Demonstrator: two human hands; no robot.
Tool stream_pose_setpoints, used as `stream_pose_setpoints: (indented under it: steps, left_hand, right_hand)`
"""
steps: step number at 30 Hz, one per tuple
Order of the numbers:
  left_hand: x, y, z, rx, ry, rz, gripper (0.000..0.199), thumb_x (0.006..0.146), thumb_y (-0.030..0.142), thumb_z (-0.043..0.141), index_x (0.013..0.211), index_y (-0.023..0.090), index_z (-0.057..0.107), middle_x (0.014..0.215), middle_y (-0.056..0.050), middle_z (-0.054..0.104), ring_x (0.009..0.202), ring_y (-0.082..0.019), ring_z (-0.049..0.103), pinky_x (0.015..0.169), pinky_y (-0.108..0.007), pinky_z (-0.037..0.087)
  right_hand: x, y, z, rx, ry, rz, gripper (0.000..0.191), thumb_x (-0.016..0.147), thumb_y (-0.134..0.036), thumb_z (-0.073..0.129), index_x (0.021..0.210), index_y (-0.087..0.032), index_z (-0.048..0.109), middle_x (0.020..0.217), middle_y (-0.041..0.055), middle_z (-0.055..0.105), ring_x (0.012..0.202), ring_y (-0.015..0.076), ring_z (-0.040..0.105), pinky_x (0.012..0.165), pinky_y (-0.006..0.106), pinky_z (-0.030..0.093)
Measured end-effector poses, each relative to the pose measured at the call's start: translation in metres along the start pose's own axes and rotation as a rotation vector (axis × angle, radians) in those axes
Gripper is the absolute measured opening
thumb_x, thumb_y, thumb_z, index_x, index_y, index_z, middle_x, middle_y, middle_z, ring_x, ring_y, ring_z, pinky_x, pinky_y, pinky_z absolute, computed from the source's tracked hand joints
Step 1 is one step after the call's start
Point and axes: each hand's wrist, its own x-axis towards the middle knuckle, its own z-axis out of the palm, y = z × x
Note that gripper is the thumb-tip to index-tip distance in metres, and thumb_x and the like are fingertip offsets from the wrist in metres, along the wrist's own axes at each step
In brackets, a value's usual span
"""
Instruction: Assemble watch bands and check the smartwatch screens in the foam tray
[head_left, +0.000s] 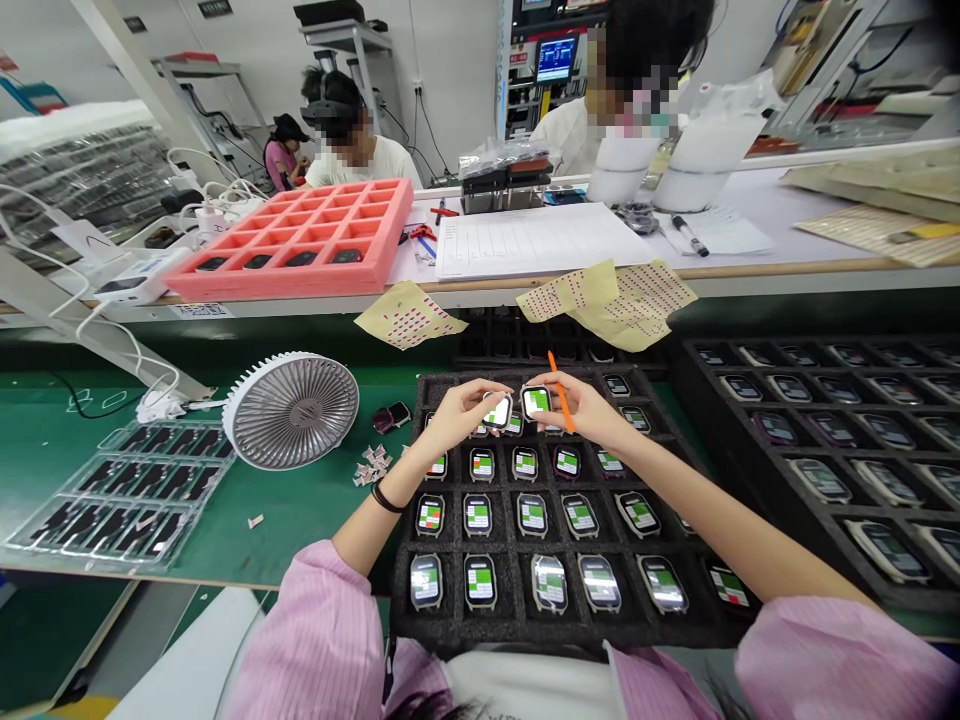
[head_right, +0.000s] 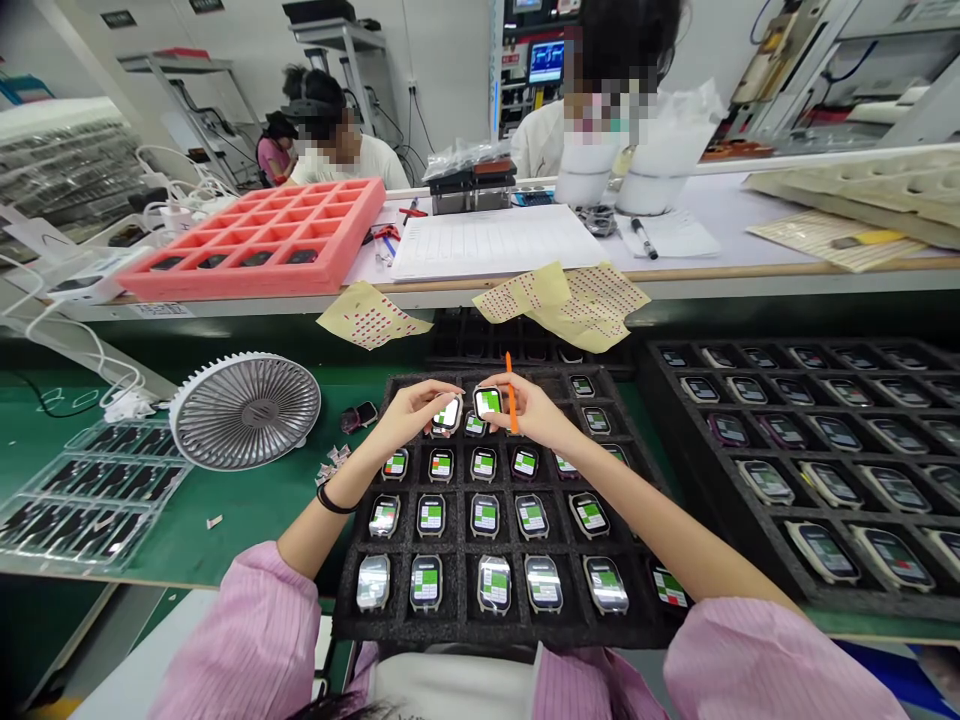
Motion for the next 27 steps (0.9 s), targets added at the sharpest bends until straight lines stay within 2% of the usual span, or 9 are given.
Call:
stream_pose_setpoints:
  steps: [2, 5, 8, 10, 14, 18, 22, 24, 27]
  left_hand:
    - [0.000, -0.002, -0.001, -0.002, -0.033, 0.011, 0.032, 0.083, 0.036, 0.061, 0.105, 0.012, 0.064, 0.098, -0.007, 0.068, 0.059, -0.008, 0.053, 0.048, -0.018, 0.037]
    - [-0.001, -0.006, -0.002, -0.013, -0.104, 0.045, 0.040, 0.079, 0.032, 0.066, 0.114, 0.014, 0.059, 0.108, -0.009, 0.065, 0.067, -0.009, 0.059, 0.056, -0.019, 0.043]
    - [0.000, -0.009, -0.001, -0.001, -0.129, 0.055, 0.049, 0.075, 0.030, 0.071, 0.119, 0.015, 0.056, 0.105, -0.008, 0.065, 0.074, -0.011, 0.061, 0.060, -0.020, 0.046]
    - [0.000, -0.009, 0.000, -0.004, -0.110, 0.037, 0.047, 0.074, 0.031, 0.072, 0.117, 0.015, 0.057, 0.102, -0.007, 0.066, 0.073, -0.012, 0.061, 0.062, -0.021, 0.049]
    - [0.000, -0.004, 0.003, -0.046, -0.020, -0.009, 0.036, 0.079, 0.038, 0.066, 0.105, 0.014, 0.062, 0.095, -0.006, 0.066, 0.069, -0.011, 0.059, 0.059, -0.022, 0.051]
    - [0.000, 0.000, 0.002, -0.038, 0.026, -0.044, 0.033, 0.083, 0.044, 0.060, 0.096, 0.014, 0.065, 0.086, -0.005, 0.067, 0.064, -0.011, 0.057, 0.048, -0.019, 0.046]
    - [0.001, -0.003, 0.000, -0.047, -0.049, 0.010, 0.037, 0.081, 0.041, 0.063, 0.107, 0.014, 0.062, 0.099, -0.006, 0.066, 0.065, -0.009, 0.056, 0.048, -0.017, 0.042]
    - [0.001, -0.005, -0.001, -0.054, -0.095, 0.036, 0.043, 0.079, 0.039, 0.066, 0.116, 0.016, 0.059, 0.106, -0.007, 0.064, 0.067, -0.009, 0.056, 0.047, -0.016, 0.040]
    - [0.000, -0.007, -0.004, -0.028, -0.132, 0.027, 0.046, 0.084, 0.038, 0.061, 0.125, 0.018, 0.055, 0.098, -0.005, 0.063, 0.063, -0.008, 0.054, 0.049, -0.018, 0.042]
  right_hand:
    - [-0.001, -0.002, 0.001, -0.015, 0.012, 0.013, 0.044, 0.063, -0.032, 0.081, 0.097, -0.021, 0.056, 0.086, -0.0003, 0.064, 0.058, 0.0116, 0.062, 0.059, 0.030, 0.052]
    - [0.000, -0.007, 0.004, -0.034, 0.104, 0.050, 0.037, 0.067, -0.039, 0.077, 0.093, -0.020, 0.059, 0.080, -0.0008, 0.061, 0.051, 0.0092, 0.055, 0.049, 0.027, 0.048]
    - [0.002, -0.010, 0.007, -0.031, 0.213, 0.098, 0.036, 0.066, -0.045, 0.076, 0.085, -0.019, 0.061, 0.071, -0.0031, 0.054, 0.047, 0.0073, 0.047, 0.041, 0.024, 0.042]
    - [0.003, -0.010, 0.007, -0.033, 0.232, 0.126, 0.037, 0.063, -0.046, 0.078, 0.083, -0.020, 0.061, 0.066, -0.0048, 0.051, 0.045, 0.0069, 0.045, 0.039, 0.023, 0.040]
    - [0.002, -0.007, 0.007, -0.027, 0.139, 0.101, 0.039, 0.062, -0.042, 0.080, 0.088, -0.020, 0.059, 0.066, -0.0060, 0.053, 0.044, 0.0065, 0.047, 0.043, 0.024, 0.043]
    - [-0.001, -0.005, 0.005, -0.021, 0.009, 0.059, 0.042, 0.065, -0.033, 0.079, 0.098, -0.021, 0.056, 0.081, -0.0012, 0.062, 0.054, 0.0092, 0.057, 0.046, 0.023, 0.043]
    - [-0.001, -0.004, 0.001, 0.019, -0.072, 0.043, 0.047, 0.069, -0.031, 0.076, 0.109, -0.021, 0.053, 0.092, 0.0038, 0.064, 0.065, 0.0132, 0.063, 0.040, 0.019, 0.036]
    - [-0.001, -0.004, -0.001, 0.049, -0.080, 0.030, 0.047, 0.071, -0.032, 0.075, 0.111, -0.021, 0.052, 0.097, 0.0052, 0.063, 0.067, 0.0138, 0.064, 0.040, 0.019, 0.037]
    - [0.000, -0.004, -0.003, 0.072, -0.061, 0.017, 0.044, 0.074, -0.035, 0.073, 0.110, -0.022, 0.054, 0.099, 0.0055, 0.062, 0.067, 0.0140, 0.065, 0.041, 0.020, 0.039]
